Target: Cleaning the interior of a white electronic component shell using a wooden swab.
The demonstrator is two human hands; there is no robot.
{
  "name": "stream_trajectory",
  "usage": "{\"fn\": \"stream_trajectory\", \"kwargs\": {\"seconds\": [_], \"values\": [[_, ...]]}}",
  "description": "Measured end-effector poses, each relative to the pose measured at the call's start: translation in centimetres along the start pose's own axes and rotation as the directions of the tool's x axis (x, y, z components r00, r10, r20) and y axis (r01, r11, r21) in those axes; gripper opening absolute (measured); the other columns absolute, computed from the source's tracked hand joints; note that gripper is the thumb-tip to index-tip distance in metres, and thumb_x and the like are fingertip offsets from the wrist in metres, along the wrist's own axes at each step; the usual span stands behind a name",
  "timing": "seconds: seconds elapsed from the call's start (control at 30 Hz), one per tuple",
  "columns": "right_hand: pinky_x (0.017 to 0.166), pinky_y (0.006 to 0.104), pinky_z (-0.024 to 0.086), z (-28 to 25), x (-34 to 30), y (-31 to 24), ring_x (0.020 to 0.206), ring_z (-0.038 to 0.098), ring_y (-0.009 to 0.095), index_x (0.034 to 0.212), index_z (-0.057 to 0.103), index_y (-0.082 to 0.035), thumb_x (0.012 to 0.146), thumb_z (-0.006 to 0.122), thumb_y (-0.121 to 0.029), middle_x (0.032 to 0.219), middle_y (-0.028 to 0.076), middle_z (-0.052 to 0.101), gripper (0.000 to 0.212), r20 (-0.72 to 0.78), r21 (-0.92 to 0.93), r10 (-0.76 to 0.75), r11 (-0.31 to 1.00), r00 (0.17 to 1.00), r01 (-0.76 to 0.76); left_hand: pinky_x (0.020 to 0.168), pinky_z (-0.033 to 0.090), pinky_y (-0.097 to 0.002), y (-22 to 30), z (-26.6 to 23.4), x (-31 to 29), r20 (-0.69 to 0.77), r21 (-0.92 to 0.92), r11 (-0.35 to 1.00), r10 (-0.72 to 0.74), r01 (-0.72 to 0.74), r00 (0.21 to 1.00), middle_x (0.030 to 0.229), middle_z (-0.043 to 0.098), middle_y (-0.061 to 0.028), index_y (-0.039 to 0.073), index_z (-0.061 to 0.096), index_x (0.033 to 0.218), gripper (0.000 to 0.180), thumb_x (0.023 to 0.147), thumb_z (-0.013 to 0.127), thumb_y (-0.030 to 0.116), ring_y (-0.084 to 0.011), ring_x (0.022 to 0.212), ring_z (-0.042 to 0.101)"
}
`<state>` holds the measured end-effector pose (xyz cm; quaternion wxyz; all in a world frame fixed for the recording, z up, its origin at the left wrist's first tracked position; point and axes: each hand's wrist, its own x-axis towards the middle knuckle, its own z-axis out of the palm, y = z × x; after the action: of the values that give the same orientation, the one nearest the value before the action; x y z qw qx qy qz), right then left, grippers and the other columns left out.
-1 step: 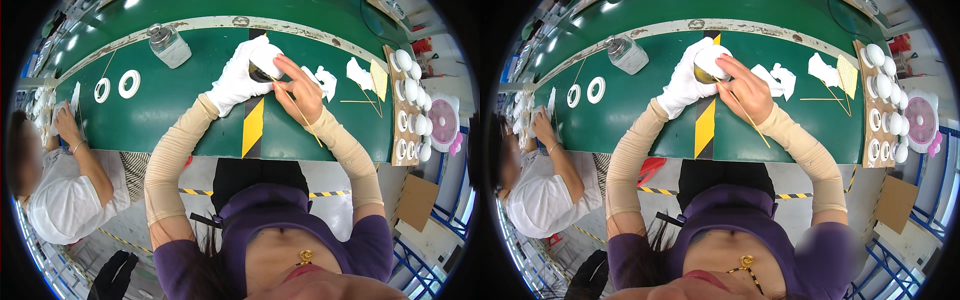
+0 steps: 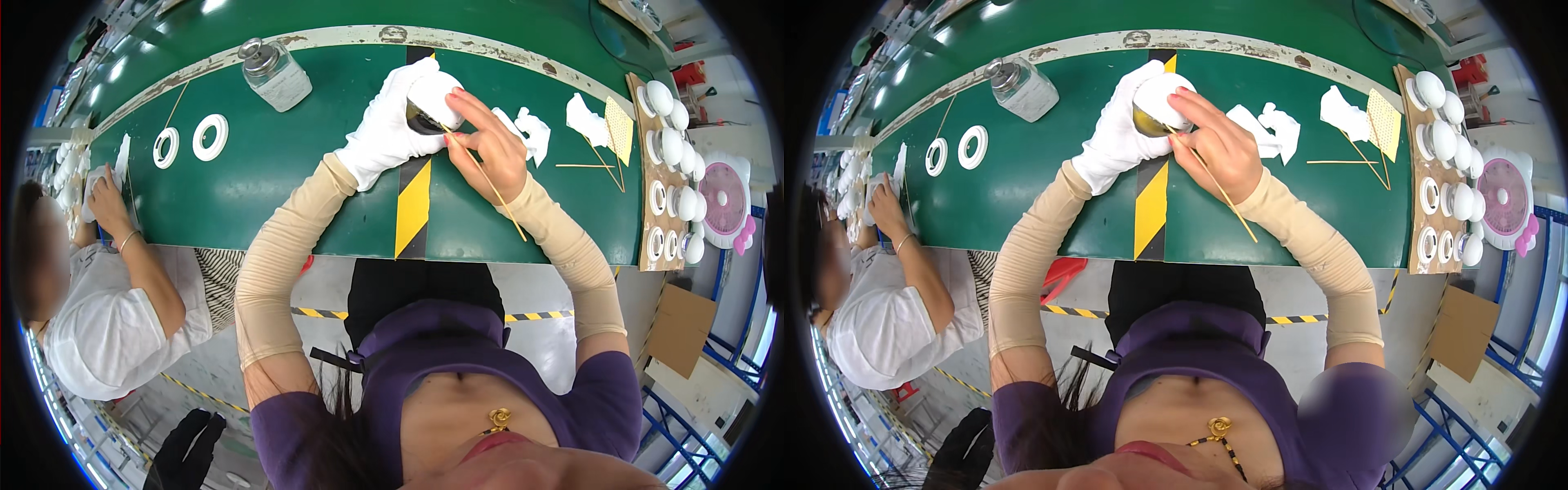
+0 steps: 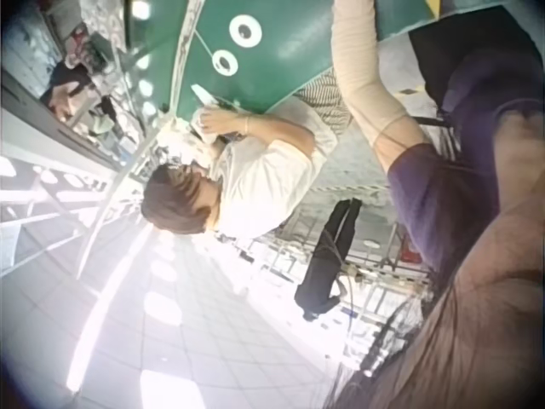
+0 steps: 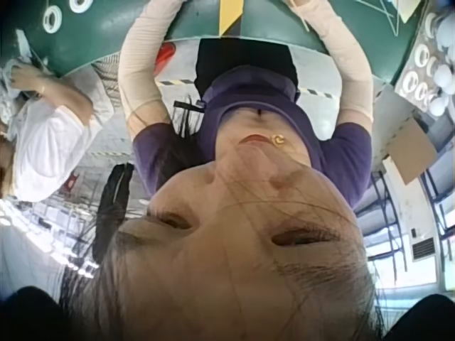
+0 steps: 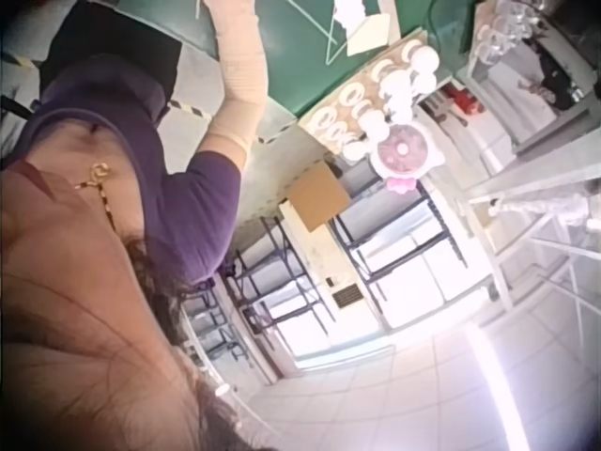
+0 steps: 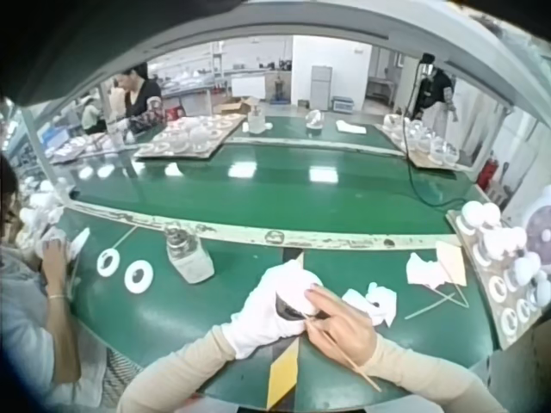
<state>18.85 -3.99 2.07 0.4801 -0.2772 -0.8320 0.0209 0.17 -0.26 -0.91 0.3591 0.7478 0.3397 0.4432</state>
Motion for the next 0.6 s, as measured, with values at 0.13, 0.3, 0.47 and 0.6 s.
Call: {"fn": "stream_trajectory", "kwargs": {"seconds": [0.13, 0.3, 0.47, 0.6], "values": [[0.082, 0.0396, 0.056, 0.33, 0.51, 0.3, 0.107, 0.064, 0.043, 0.079, 0.05, 0.001, 0.073, 0.073, 0.009, 0.113, 0.027, 0.064, 0.025, 0.008, -0.033, -0.024, 0.999, 1.0, 0.024, 0.103, 0.043, -0.0346, -0.15, -0.11, 0.03, -0.002, -0.015, 1.0, 0.001, -0.001, 1.0, 0.133, 0.05, -0.0097, 0.008, 0.036, 0.142, 0.091, 0.068, 0.087, 0.019, -0.0224, 0.121, 0.051], [0.077, 0.0394, 0.057, 0.69, 0.78, 0.52, 0.106, 0.064, 0.043, 0.08, 0.049, 0.0, 0.072, 0.076, 0.007, 0.112, 0.025, 0.065, 0.029, -0.008, -0.061, -0.067, 0.996, 0.998, 0.066, 0.101, 0.044, -0.0383, -0.21, 0.1, 0.03, -0.03, 0.037, 0.999, 0.04, -0.039, 0.999, 0.131, 0.048, -0.0161, 0.009, 0.038, 0.141, 0.089, 0.066, 0.084, 0.02, -0.0326, 0.12, 0.052], [0.078, 0.0397, 0.057, 0.7, 0.79, 0.3, 0.106, 0.064, 0.043, 0.079, 0.049, 0.0, 0.072, 0.076, 0.006, 0.112, 0.025, 0.065, 0.029, -0.004, -0.062, -0.06, 0.996, 0.998, 0.059, 0.1, 0.044, -0.038, -0.69, 0.14, -0.03, -0.038, 0.023, 0.998, 0.056, -0.055, 0.998, 0.131, 0.047, -0.016, 0.009, 0.038, 0.14, 0.089, 0.066, 0.085, 0.022, -0.0322, 0.12, 0.052], [0.08, 0.0395, 0.057, 0.26, 0.22, 0.59, 0.107, 0.064, 0.042, 0.078, 0.048, 0.0, 0.073, 0.075, 0.006, 0.113, 0.026, 0.064, 0.028, -0.006, 0.007, -0.042, 0.999, 0.999, 0.042, 0.101, 0.044, -0.038, -0.66, 0.2, -0.02, -0.001, -0.024, 1.0, -0.017, 0.017, 1.0, 0.131, 0.047, -0.0159, 0.008, 0.038, 0.14, 0.089, 0.066, 0.085, 0.023, -0.0323, 0.12, 0.052]]}}
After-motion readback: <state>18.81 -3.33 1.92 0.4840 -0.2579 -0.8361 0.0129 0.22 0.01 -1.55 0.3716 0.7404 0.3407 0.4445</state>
